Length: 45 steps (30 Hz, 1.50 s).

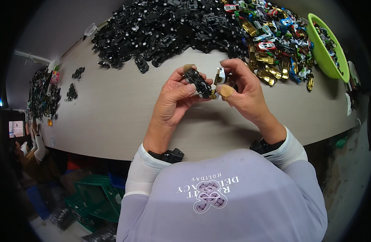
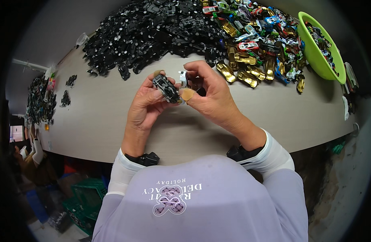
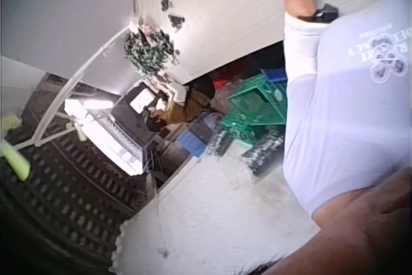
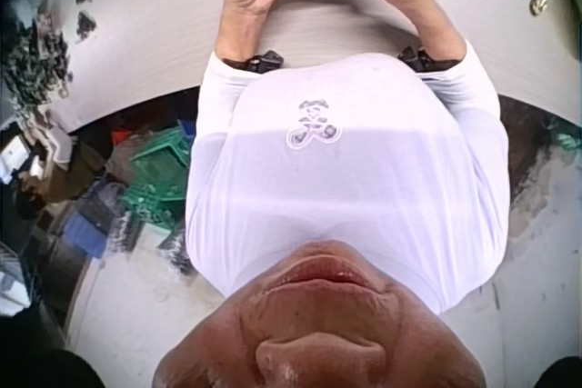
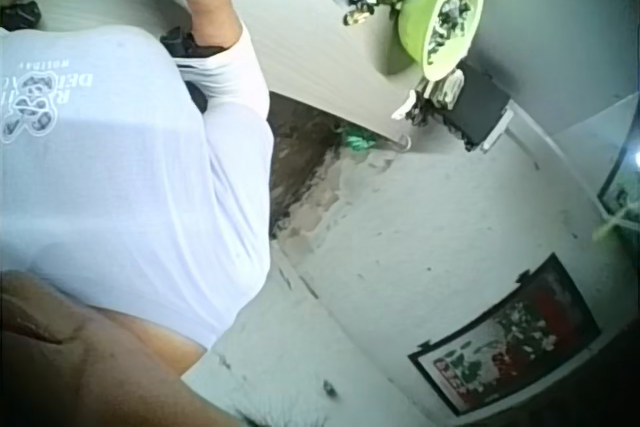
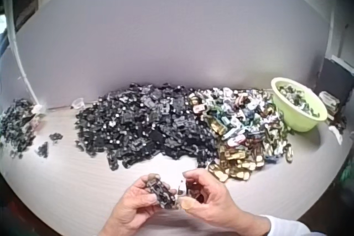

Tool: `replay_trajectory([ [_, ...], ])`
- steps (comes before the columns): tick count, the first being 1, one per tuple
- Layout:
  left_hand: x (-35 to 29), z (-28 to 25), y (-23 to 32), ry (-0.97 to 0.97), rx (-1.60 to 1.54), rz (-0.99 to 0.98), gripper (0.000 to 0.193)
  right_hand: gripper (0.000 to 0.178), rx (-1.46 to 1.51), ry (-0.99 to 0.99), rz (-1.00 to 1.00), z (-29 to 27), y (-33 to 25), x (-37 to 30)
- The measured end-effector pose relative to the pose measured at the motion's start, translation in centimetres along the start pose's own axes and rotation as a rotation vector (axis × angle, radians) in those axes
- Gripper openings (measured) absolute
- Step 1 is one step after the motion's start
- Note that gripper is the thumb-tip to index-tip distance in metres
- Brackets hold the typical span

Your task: The person is collecting parts and assembling toy cars at a workbench.

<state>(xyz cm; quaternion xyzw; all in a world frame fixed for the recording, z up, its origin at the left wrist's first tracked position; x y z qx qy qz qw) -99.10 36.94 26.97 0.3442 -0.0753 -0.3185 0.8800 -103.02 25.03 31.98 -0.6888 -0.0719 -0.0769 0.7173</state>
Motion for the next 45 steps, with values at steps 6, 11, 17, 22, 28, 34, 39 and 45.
replay_trajectory([
  [6,0.0,0.4,0.0,-0.025,0.026,0.005,0.045,0.039,-0.128,-0.014,-0.088,0.3,-0.8,-0.2],
  [11,-0.3,0.8,-0.1,-0.043,0.060,-0.004,0.044,0.038,-0.232,-0.020,-0.118,0.6,-1.1,-0.2],
  [17,-0.6,0.6,-0.2,0.008,0.156,0.017,0.040,0.033,-0.466,-0.079,-0.223,1.8,-1.9,-0.3],
  [22,-0.8,0.3,0.2,0.035,0.328,0.093,0.037,0.029,-0.444,-0.095,-0.196,2.0,-1.5,-0.2],
  [28,-0.9,0.8,0.6,-0.004,0.420,0.167,0.028,0.024,-0.460,-0.125,-0.263,2.1,-2.1,0.0],
  [34,-1.2,2.2,0.3,-0.050,0.604,0.231,0.027,0.021,-0.408,-0.055,-0.233,1.2,-1.3,-0.1],
  [39,-1.5,2.5,0.6,-0.065,0.697,0.240,0.027,0.022,-0.490,-0.071,-0.268,1.6,-1.1,-0.3],
  [45,-1.3,1.9,1.1,-0.079,0.631,0.290,0.025,0.024,-0.449,-0.086,-0.377,1.8,-2.0,-0.7],
])
Point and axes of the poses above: each hand's wrist, its own x-axis towards the middle knuckle, its own z-axis out of the palm, y = z × x, the point moved 10 cm from there along x, towards the middle knuckle, and after that the axes turned 2 degrees about -x, right-handed, at the moved point
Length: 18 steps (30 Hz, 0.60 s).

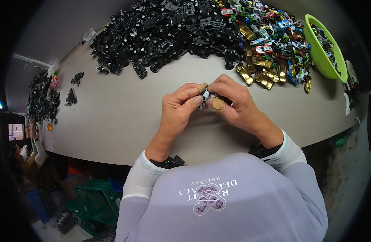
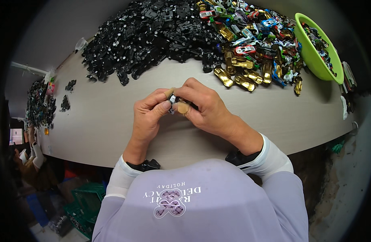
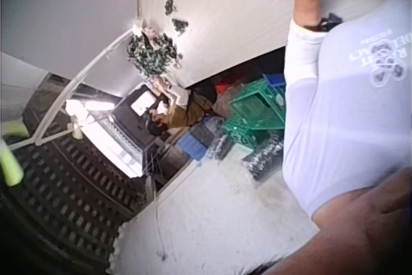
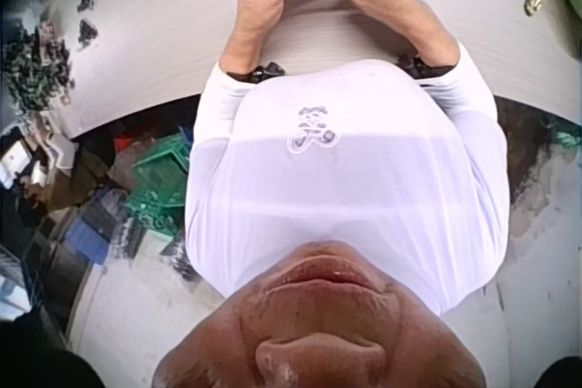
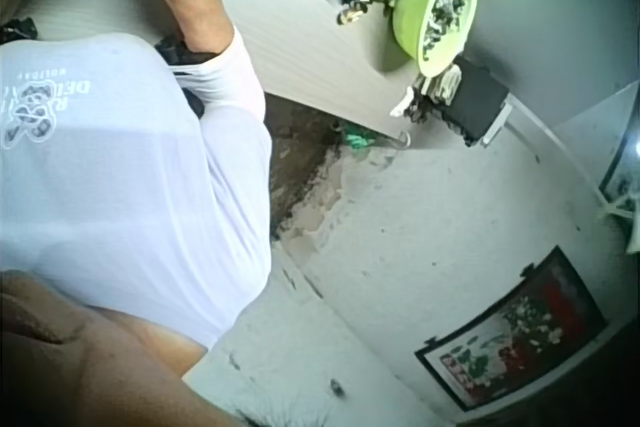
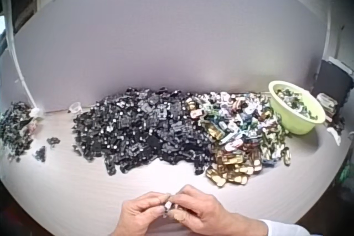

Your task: The person is collecting parts and assembling toy cars at a workbench.

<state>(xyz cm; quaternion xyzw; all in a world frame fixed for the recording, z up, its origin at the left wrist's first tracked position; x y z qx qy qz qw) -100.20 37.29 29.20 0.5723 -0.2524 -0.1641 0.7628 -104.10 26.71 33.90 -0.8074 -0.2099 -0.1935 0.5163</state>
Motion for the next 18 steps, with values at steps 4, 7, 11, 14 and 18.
replay_trajectory([
  [4,-0.1,0.4,0.2,0.020,-0.062,-0.005,0.022,0.021,0.076,0.068,0.066,-0.5,0.4,-0.2],
  [7,-0.1,0.3,0.5,0.039,-0.030,0.035,0.022,0.019,0.023,0.115,0.072,-0.8,0.3,-0.2],
  [11,-0.1,0.4,0.5,0.016,-0.024,0.023,0.022,0.020,0.009,0.121,0.056,-0.9,-0.2,-0.1],
  [14,0.0,0.7,0.6,-0.008,-0.022,0.014,0.020,0.020,0.021,0.090,0.047,-0.9,0.0,-0.1],
  [18,0.0,0.8,-0.2,-0.010,-0.176,-0.071,0.028,0.021,0.056,0.074,0.037,-0.6,0.1,0.0],
])
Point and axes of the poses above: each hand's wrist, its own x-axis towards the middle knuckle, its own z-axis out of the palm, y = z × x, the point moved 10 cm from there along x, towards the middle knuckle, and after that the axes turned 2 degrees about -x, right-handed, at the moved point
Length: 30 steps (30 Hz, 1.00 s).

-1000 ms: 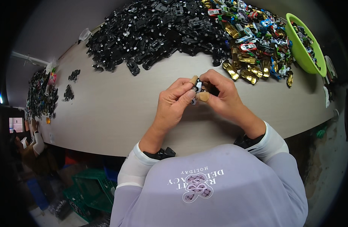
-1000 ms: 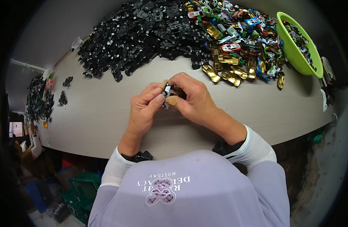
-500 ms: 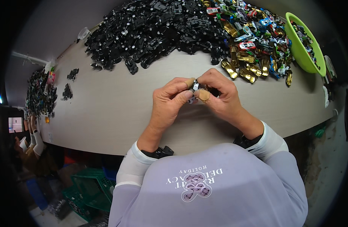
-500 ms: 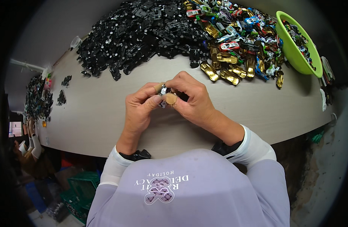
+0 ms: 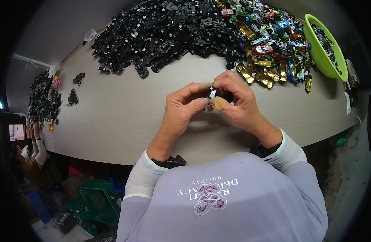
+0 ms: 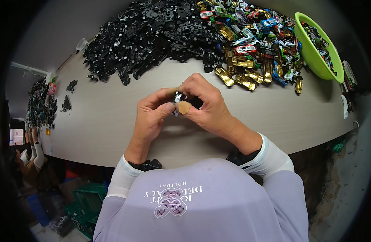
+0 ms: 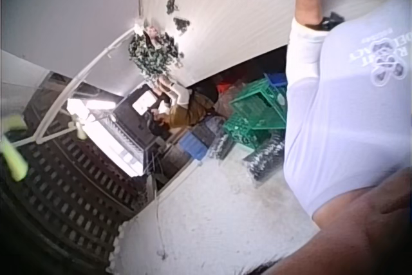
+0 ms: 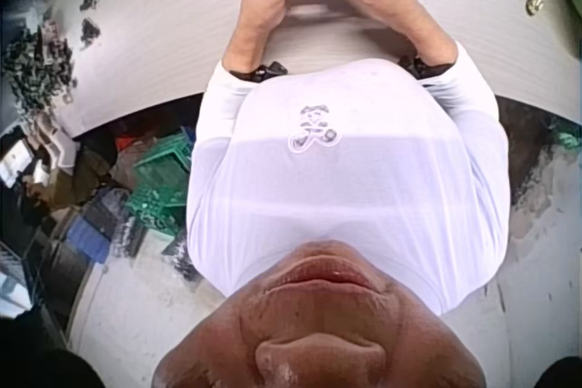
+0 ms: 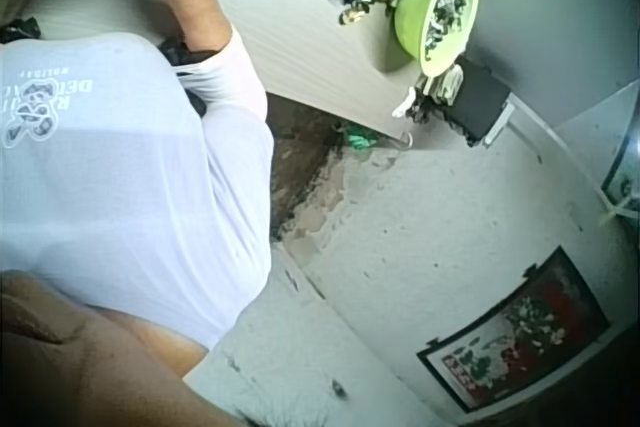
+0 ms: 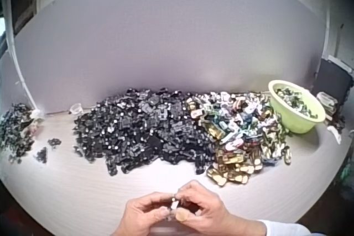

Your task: The person is collecting parts and assembling toy cars at a workbench.

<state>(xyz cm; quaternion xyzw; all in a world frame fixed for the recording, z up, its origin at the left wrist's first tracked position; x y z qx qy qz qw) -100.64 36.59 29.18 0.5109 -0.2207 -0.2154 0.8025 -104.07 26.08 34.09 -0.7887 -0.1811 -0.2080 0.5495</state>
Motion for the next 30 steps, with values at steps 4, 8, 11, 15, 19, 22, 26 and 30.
replay_trajectory([
  [4,-0.2,-0.1,-2.4,-0.082,-0.152,-0.214,0.041,0.020,0.221,-0.050,0.060,0.2,1.0,-0.2],
  [8,-0.4,0.4,-2.6,-0.081,-0.137,-0.272,0.041,0.016,0.277,-0.117,0.154,0.2,2.2,-1.0],
  [11,-0.4,0.1,-2.6,-0.023,-0.132,-0.256,0.037,0.009,0.379,-0.104,0.372,-0.2,3.2,-1.3],
  [15,-0.5,-0.5,-2.9,0.016,-0.074,-0.305,0.030,0.011,0.504,-0.197,0.369,0.0,3.7,-1.6],
  [19,-0.6,-0.7,-3.2,0.020,-0.044,-0.359,0.026,0.010,0.400,-0.360,0.432,0.9,3.6,-2.2],
  [22,-0.8,-0.5,-3.3,0.009,-0.039,-0.377,0.025,0.006,0.483,-0.357,0.543,0.8,4.3,-2.5],
  [26,-0.8,-0.2,-3.5,0.003,-0.059,-0.399,0.024,0.005,0.539,-0.374,0.520,1.8,4.7,-2.9],
  [30,-0.8,-0.1,-3.3,-0.023,-0.062,-0.366,0.025,0.006,0.547,-0.359,0.551,1.8,4.9,-3.0],
])
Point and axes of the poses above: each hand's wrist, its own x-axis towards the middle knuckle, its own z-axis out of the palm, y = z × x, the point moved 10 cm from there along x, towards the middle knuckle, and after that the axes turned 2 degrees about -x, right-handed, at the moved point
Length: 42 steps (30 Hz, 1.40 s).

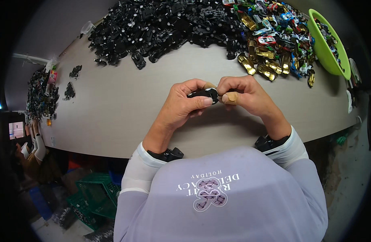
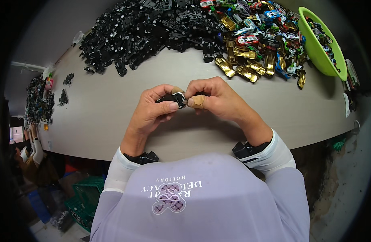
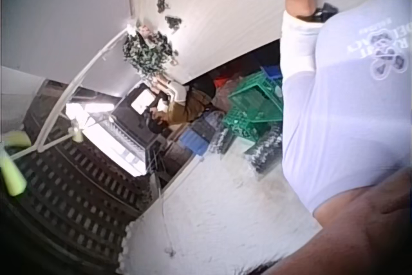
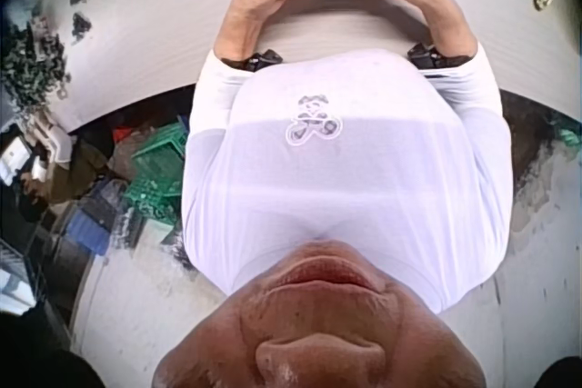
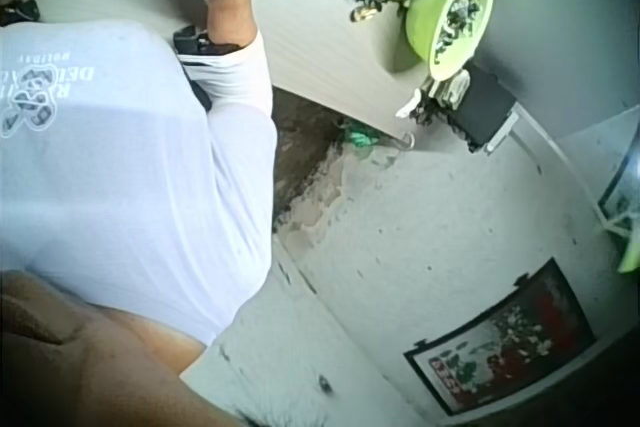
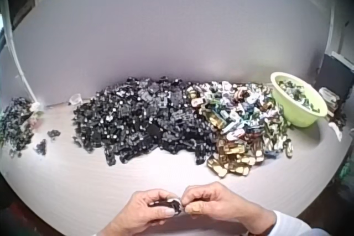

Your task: The person is collecting parts and assembling toy cars at a workbench.

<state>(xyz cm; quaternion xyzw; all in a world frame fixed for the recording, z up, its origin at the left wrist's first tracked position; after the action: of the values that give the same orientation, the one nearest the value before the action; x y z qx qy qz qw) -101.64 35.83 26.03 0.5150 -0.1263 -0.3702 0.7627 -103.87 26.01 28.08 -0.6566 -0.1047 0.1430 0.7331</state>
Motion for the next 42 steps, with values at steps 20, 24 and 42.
replay_trajectory([
  [20,0.1,-1.1,-0.5,0.177,0.366,0.012,0.013,0.007,-0.724,0.252,-0.034,-0.1,0.5,1.0],
  [24,0.4,-0.8,-0.3,0.118,0.326,-0.018,0.017,0.009,-0.533,0.174,0.003,-0.6,0.9,0.9],
  [42,0.2,0.2,0.3,0.011,-0.036,0.054,0.023,0.006,-0.042,0.089,-0.093,-1.2,-0.8,0.1],
])
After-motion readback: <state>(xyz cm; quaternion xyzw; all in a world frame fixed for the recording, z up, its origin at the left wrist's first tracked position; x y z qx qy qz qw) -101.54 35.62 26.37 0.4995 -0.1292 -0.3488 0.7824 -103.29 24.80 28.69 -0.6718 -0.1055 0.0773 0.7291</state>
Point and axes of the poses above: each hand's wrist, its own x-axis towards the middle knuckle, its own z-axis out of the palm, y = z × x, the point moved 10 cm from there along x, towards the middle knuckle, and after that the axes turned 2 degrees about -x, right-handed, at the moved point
